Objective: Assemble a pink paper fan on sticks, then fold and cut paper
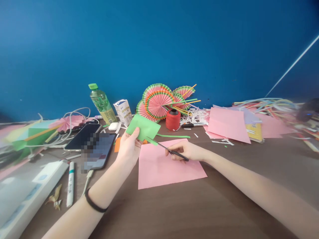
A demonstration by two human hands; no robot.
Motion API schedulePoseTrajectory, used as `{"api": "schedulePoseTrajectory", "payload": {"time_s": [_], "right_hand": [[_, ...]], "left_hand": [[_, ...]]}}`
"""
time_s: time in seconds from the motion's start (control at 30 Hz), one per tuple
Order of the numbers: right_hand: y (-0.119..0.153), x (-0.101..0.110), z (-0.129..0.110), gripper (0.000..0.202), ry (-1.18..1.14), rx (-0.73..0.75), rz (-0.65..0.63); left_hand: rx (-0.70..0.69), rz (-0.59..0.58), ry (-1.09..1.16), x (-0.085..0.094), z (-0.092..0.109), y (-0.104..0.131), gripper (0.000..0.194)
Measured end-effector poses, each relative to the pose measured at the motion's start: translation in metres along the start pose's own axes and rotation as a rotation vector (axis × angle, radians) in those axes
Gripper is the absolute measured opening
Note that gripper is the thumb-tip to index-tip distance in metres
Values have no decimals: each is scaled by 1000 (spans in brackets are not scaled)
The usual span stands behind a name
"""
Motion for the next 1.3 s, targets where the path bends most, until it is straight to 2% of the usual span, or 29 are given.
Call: {"api": "schedulePoseTrajectory", "payload": {"time_s": [0.57,1.3], "right_hand": [[0,1,-2,26,46,29,10],[1,3,-4,25,118,30,11]], "left_hand": [[34,15,8,0,-1,1,25],[43,-23,-27,1,-2,0,14]]}}
Point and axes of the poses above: each hand's wrist, its own y-axis away from the middle knuckle, its own x-axis out of the back of the hand, z = x × y, the point moved 5 cm from there along -y, towards the middle knuckle, and after that the axes turned 13 degrees about -y, right-handed, at the moved point
